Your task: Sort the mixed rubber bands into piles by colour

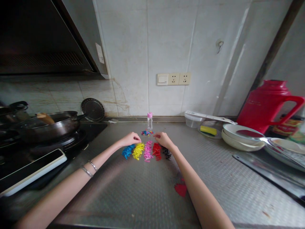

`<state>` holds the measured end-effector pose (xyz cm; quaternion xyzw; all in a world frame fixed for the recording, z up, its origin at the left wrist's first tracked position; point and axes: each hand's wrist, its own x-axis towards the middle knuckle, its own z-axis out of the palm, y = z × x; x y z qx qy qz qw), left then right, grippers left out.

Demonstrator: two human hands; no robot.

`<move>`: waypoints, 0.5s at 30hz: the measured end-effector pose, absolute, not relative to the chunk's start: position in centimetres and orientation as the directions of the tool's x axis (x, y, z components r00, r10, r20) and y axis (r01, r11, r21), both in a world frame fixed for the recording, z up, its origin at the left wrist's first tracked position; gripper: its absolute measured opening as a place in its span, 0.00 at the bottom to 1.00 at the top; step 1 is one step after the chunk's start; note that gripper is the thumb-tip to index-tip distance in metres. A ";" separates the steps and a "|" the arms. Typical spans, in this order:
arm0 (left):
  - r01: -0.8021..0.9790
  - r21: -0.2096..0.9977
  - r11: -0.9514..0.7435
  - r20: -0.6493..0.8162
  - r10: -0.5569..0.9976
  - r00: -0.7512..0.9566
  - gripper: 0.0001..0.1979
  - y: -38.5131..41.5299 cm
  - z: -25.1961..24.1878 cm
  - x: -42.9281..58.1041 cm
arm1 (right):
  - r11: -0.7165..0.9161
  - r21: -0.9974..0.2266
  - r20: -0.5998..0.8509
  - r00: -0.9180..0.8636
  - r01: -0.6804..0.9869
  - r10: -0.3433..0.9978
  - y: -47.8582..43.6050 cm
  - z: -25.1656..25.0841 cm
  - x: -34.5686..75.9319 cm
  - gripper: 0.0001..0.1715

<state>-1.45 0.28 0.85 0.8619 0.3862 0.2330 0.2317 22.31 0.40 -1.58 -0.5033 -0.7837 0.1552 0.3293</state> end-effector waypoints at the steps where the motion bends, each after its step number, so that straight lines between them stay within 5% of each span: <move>1: 0.554 0.581 -0.596 0.218 0.770 0.600 0.10 0.0 0.8 -1.4 | 0.446 -0.574 0.360 -0.277 0.687 0.891 0.4 -1.6 22.3 0.14; 15: 0.546 0.728 -0.414 0.284 0.908 0.309 0.12 2.6 -2.5 -4.9 | 0.427 -0.555 0.382 -0.238 0.714 0.893 1.0 -2.3 22.9 0.13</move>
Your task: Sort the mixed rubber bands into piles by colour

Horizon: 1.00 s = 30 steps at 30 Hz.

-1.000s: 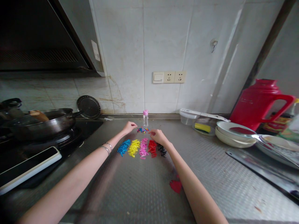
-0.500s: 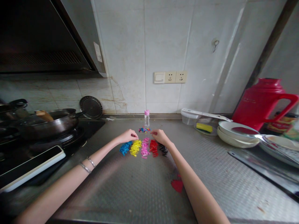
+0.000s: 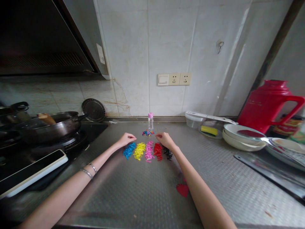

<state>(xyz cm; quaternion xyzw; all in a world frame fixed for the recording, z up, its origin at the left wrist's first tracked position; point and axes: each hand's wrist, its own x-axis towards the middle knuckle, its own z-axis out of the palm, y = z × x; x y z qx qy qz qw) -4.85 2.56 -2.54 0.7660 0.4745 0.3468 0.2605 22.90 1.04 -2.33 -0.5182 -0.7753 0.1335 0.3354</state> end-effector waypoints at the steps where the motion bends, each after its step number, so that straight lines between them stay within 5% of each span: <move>1: 0.535 0.750 -0.388 0.290 0.921 0.261 0.12 2.7 -2.8 -5.1 | 0.420 -0.552 0.381 -0.231 0.721 0.896 1.2 -2.4 22.9 0.13; 7: 0.453 0.854 -0.255 0.247 0.966 0.079 0.13 2.8 -3.6 -5.5 | 0.418 -0.490 0.353 -0.264 0.765 0.897 2.5 -2.4 21.8 0.14; 18: 0.490 0.843 -0.222 0.203 0.975 0.092 0.12 2.4 -3.4 -5.1 | 0.361 -0.279 0.257 -0.293 0.890 0.921 4.5 -1.6 18.5 0.15; 30: 0.448 0.855 -0.262 0.231 0.965 0.123 0.11 2.9 -4.1 -5.3 | 0.284 -0.257 0.270 -0.213 0.924 0.939 4.5 -1.8 18.4 0.13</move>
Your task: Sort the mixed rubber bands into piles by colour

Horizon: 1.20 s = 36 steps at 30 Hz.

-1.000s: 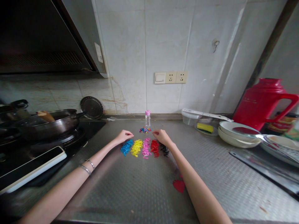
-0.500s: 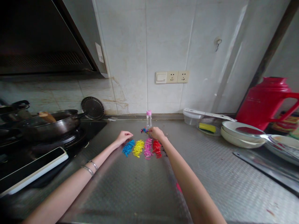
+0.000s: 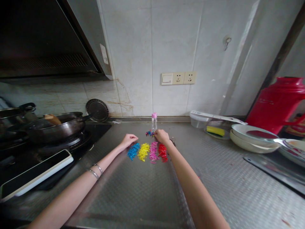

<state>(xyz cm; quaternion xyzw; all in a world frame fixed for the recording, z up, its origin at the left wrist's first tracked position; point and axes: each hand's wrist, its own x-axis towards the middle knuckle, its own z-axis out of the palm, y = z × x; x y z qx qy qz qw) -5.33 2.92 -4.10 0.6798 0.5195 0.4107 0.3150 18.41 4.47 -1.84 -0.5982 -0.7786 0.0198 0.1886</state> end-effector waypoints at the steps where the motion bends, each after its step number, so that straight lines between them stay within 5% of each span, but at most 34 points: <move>1: 0.445 0.856 -0.263 0.232 0.965 0.122 0.11 3.0 -4.2 -5.4 | 0.282 -0.256 0.278 -0.209 0.925 0.938 4.4 -1.9 18.4 0.13; 28: 0.490 0.828 -0.273 0.242 0.962 0.128 0.11 2.8 -4.2 -5.3 | 0.599 -0.277 0.343 -0.505 0.751 0.792 -0.4 -1.0 24.5 0.11; 36: 0.519 0.827 -0.215 0.215 0.975 0.061 0.12 3.2 -3.8 -5.3 | 0.568 -0.339 0.426 -0.416 0.750 0.803 -1.2 -1.7 25.4 0.12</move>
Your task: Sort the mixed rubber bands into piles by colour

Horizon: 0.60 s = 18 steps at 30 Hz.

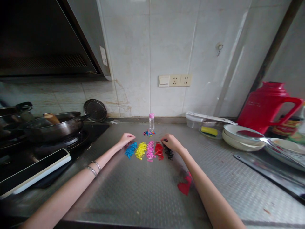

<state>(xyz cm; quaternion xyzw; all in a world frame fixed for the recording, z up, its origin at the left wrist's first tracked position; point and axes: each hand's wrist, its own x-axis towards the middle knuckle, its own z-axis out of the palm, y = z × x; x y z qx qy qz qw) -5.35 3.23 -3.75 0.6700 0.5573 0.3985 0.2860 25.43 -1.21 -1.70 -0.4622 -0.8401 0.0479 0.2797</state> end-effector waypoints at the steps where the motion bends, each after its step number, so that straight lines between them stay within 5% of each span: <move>1: 0.528 0.826 -0.196 0.212 0.977 0.029 0.12 3.5 -3.6 -5.3 | 0.569 -0.341 0.436 -0.410 0.748 0.801 -1.3 -1.6 25.6 0.12; 6: 0.607 0.775 -0.176 0.224 0.975 -0.004 0.12 5.6 -2.9 -4.6 | 0.535 -0.349 0.476 -0.346 0.769 0.809 -1.8 -1.1 25.9 0.13; 18: 0.829 0.434 -0.353 0.265 0.929 0.257 0.12 7.7 -2.5 -1.2 | 0.553 -0.354 0.474 -0.364 0.754 0.801 -2.5 -0.9 25.6 0.13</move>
